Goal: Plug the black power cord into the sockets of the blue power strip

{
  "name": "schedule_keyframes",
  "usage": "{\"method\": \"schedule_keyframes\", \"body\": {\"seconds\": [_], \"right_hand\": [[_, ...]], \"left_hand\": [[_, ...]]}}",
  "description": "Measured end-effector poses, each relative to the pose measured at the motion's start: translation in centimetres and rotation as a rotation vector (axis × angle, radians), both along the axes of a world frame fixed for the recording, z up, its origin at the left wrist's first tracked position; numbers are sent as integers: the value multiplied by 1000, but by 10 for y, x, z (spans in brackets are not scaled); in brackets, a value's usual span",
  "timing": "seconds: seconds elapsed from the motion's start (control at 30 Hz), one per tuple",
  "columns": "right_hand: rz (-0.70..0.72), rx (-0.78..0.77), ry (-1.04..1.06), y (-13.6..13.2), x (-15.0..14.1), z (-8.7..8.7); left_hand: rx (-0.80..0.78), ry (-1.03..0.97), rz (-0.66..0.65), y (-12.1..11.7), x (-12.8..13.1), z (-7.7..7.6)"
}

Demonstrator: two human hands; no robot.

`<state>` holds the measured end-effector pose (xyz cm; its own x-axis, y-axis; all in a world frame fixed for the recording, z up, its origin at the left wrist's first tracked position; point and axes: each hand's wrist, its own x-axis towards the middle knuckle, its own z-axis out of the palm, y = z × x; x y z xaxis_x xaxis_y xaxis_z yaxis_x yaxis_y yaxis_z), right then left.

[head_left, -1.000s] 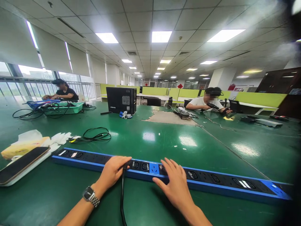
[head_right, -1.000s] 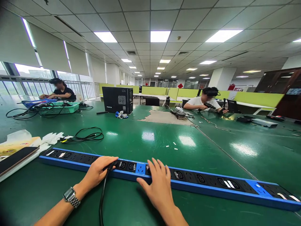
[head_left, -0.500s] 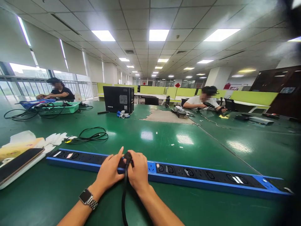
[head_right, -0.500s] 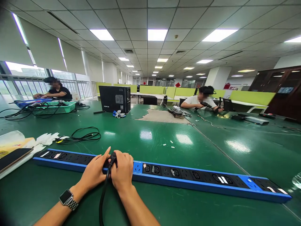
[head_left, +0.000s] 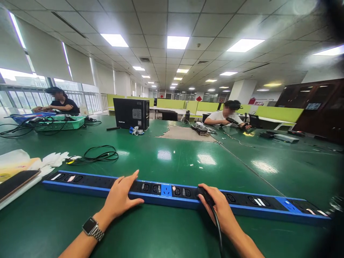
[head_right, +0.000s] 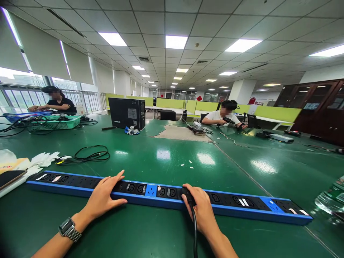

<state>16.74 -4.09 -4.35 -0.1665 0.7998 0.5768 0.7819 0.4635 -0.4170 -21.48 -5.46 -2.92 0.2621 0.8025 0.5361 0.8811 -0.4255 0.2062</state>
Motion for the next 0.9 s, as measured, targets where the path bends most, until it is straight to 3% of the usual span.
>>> {"method": "schedule_keyframes", "body": {"seconds": [0.13,0.27,0.4,0.53,0.67,0.8,0.9], "right_hand": [[32,-62,-116,-2,-5,0],[-128,5,-209,-2,-3,-15],[-238,68,-318,1,5,-33],[-246,73,-417,2,8,-37],[-296,52,-425,0,0,-30],[-323,9,-388,-2,-7,-23],[-341,-27,-351,-2,-9,-22]], "left_hand": [[-6,-55,-118,-7,38,7],[-41,-125,-239,-10,116,12],[-86,-145,-230,-2,193,11],[-120,-181,-233,6,230,10],[-18,-353,-191,5,208,15],[22,-416,-105,6,143,13],[-45,-403,-147,7,102,8]]}}
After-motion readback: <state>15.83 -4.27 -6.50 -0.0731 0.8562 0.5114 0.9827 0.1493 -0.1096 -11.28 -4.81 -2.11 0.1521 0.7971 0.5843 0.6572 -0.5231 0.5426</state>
